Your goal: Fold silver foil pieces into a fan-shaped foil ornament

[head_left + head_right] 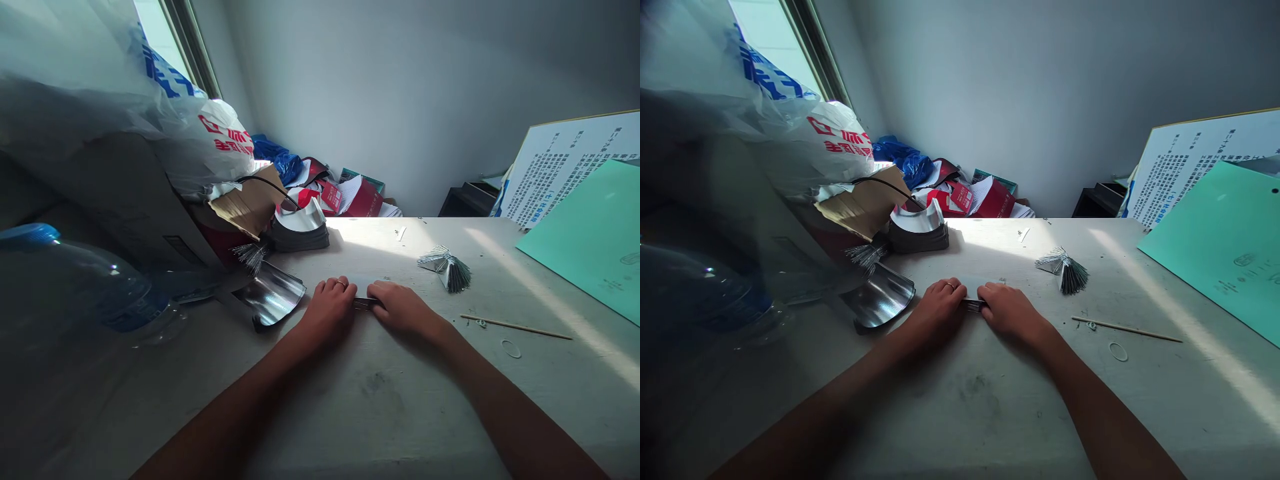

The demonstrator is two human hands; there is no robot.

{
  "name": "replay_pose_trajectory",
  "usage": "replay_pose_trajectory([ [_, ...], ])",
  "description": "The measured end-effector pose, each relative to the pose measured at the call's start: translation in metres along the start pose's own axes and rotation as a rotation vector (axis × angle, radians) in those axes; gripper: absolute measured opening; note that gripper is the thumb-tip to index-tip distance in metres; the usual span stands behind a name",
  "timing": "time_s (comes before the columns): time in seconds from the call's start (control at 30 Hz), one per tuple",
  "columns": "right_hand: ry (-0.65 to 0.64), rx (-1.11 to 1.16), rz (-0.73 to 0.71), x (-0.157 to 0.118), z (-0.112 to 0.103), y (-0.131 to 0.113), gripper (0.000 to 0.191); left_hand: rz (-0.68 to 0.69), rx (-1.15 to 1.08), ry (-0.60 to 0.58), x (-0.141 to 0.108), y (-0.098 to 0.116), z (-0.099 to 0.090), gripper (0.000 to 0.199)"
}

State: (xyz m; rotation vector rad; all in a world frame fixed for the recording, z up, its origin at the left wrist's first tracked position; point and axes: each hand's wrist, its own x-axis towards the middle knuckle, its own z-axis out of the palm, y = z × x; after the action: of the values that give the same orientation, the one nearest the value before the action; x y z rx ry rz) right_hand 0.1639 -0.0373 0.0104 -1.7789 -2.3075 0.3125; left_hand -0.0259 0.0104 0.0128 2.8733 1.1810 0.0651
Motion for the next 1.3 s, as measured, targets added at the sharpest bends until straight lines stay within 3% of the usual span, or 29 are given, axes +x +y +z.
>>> replay_pose_trajectory([
  [1.3, 0.025, 0.001, -0.011, -0.0019, 0.0006, -0.0002, 0.008, -0.015, 0.006, -0.023, -0.0006, 0.0018, -0.0029, 0.021],
])
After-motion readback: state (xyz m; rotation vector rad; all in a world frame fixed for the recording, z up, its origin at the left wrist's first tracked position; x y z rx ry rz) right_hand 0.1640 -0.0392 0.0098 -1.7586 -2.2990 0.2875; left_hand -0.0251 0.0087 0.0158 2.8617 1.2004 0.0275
